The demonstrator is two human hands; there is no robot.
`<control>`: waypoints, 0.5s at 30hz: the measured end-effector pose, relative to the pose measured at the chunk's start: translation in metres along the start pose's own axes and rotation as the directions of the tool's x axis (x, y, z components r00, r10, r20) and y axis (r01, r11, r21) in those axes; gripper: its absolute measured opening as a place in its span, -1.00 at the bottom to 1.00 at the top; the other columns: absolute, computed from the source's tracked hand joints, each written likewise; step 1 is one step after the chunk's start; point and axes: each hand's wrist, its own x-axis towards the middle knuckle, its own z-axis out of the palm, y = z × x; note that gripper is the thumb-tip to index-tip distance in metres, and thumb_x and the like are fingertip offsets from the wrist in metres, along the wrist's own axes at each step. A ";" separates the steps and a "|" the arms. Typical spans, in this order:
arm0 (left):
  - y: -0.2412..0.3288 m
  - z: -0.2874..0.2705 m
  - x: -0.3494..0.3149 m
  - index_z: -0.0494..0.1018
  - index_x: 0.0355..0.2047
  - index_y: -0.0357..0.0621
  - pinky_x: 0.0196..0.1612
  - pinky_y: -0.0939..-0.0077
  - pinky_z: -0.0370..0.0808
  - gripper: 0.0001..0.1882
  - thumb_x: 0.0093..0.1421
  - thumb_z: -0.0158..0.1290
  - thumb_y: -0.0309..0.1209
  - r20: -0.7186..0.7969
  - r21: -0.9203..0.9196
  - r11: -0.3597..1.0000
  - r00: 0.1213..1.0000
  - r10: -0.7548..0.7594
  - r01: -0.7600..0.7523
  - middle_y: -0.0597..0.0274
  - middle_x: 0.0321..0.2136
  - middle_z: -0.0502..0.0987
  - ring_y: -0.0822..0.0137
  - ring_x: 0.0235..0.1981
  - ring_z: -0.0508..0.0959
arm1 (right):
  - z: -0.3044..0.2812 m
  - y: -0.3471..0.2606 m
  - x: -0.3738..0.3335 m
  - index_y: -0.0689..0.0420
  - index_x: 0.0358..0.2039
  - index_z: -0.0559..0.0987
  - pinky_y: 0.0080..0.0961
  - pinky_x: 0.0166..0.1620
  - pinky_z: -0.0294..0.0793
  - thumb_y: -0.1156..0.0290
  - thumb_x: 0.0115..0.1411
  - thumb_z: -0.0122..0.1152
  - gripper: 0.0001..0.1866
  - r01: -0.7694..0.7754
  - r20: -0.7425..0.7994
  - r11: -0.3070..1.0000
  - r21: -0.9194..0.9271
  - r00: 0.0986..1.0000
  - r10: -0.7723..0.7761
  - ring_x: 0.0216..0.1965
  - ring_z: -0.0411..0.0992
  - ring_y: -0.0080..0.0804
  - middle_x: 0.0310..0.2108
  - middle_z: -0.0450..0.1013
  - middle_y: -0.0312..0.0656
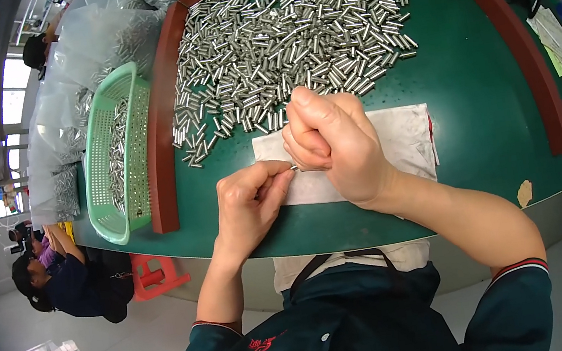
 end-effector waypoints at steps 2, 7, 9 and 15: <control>0.000 0.001 0.000 0.43 -0.55 -0.25 -0.62 0.45 0.34 -0.94 -0.10 0.08 -0.55 -0.001 -0.005 1.000 1.000 0.001 -0.001 0.12 -0.70 0.42 0.20 -0.69 0.44 | 0.000 -0.001 0.000 0.01 -0.84 0.06 -0.64 -0.70 -0.14 0.21 0.24 -0.44 -0.52 -0.002 -0.007 1.000 -0.005 1.000 0.002 -0.83 -0.20 -0.65 -0.91 -0.08 -0.45; 0.000 0.002 -0.001 0.44 -0.54 -0.25 -0.62 0.46 0.34 -0.94 -0.10 0.08 -0.56 -0.003 -0.018 1.000 1.000 -0.006 0.006 0.13 -0.70 0.43 0.22 -0.70 0.43 | 0.001 -0.001 0.000 0.01 -0.84 0.05 -0.64 -0.70 -0.15 0.21 0.24 -0.43 -0.51 -0.010 -0.030 1.000 0.026 0.999 0.011 -0.82 -0.20 -0.65 -0.91 -0.08 -0.45; -0.001 0.002 -0.001 0.44 -0.54 -0.24 -0.63 0.47 0.34 -0.94 -0.10 0.08 -0.56 -0.010 -0.012 1.000 1.000 -0.006 0.006 0.13 -0.69 0.43 0.23 -0.70 0.43 | 0.001 0.000 0.001 0.01 -0.84 0.05 -0.64 -0.70 -0.15 0.21 0.24 -0.44 -0.51 0.000 -0.016 1.000 0.021 1.000 0.001 -0.83 -0.21 -0.65 -0.91 -0.08 -0.45; -0.002 0.002 -0.001 0.45 -0.54 -0.24 -0.63 0.48 0.33 -0.94 -0.09 0.08 -0.55 -0.015 -0.025 1.000 1.000 -0.016 0.016 0.14 -0.69 0.43 0.24 -0.71 0.42 | -0.001 0.000 0.001 0.00 -0.84 0.05 -0.64 -0.70 -0.15 0.21 0.24 -0.45 -0.51 0.006 -0.006 0.999 0.039 1.000 -0.005 -0.83 -0.21 -0.65 -0.91 -0.08 -0.45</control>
